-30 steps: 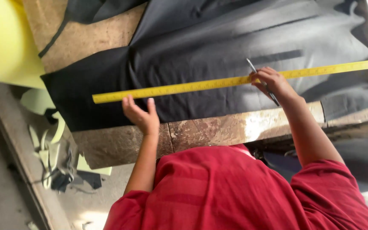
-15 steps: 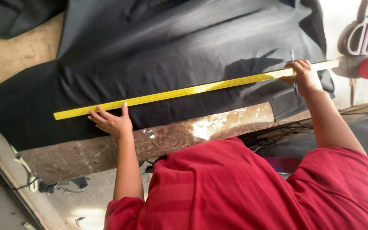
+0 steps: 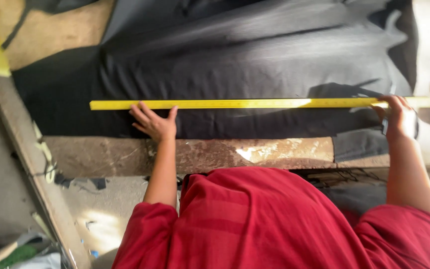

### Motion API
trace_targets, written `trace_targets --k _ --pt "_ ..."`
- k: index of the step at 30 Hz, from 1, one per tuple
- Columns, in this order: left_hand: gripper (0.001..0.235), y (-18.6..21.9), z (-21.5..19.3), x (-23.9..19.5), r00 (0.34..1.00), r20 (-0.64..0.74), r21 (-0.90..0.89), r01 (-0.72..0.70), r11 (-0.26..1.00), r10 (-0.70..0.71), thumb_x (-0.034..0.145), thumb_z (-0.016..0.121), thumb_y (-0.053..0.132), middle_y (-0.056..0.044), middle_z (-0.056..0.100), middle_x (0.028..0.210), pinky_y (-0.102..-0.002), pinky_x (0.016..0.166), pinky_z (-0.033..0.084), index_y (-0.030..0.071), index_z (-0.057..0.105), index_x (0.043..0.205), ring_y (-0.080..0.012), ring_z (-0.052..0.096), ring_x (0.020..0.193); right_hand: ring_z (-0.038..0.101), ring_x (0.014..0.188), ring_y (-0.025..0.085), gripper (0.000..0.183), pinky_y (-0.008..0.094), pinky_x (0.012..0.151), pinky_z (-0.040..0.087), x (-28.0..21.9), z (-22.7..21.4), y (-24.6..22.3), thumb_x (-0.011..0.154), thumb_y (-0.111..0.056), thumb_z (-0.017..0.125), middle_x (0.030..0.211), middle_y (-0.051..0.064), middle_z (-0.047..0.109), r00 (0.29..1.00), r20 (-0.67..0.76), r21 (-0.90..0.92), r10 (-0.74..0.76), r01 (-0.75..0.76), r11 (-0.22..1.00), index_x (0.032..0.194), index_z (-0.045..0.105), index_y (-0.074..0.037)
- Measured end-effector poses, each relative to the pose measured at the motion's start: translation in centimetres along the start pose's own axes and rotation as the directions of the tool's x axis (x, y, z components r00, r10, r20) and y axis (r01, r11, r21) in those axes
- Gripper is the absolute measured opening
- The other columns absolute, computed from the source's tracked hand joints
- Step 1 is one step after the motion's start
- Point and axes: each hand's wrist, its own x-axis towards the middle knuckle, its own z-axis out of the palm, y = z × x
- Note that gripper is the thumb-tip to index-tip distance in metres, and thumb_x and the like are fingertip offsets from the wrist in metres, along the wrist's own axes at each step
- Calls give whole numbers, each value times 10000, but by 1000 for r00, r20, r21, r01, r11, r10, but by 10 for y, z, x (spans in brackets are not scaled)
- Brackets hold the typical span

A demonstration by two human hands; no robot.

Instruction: Measuring, marking, and cutting black fabric on a workbench for upholstery.

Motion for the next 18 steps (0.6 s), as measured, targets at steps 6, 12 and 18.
trace_targets --k 6,12,18 --pt "1269 4 -2 1 998 -60 4 -23 1000 23 752 737 876 -194 172 1697 -709 1211 233 78 272 1623 -404 213 1585 570 1123 361 504 576 937 427 45 9 -78 1296 -441 421 1130 186 671 995 -68 219 80 -63 974 1288 760 -68" --pt "1274 2 4 2 993 -113 -1 -44 999 44 693 655 972 -193 216 1651 -655 1162 215 88 355 1560 -367 285 1530 664 1191 328 310 446 1093 410 128 78 -313 965 -229 711 1161 85 737 950 264 715 -168 -76 695 1261 689 -143" --pt "1294 0 -2 6 990 -120 66 -68 995 76 715 405 1090 -218 351 1573 -729 1074 325 65 424 1505 -404 414 1445 665 872 458 215 531 851 544 173 153 -484 1014 -158 562 879 219 729 725 7 865 -688 341 368 1047 719 -14"
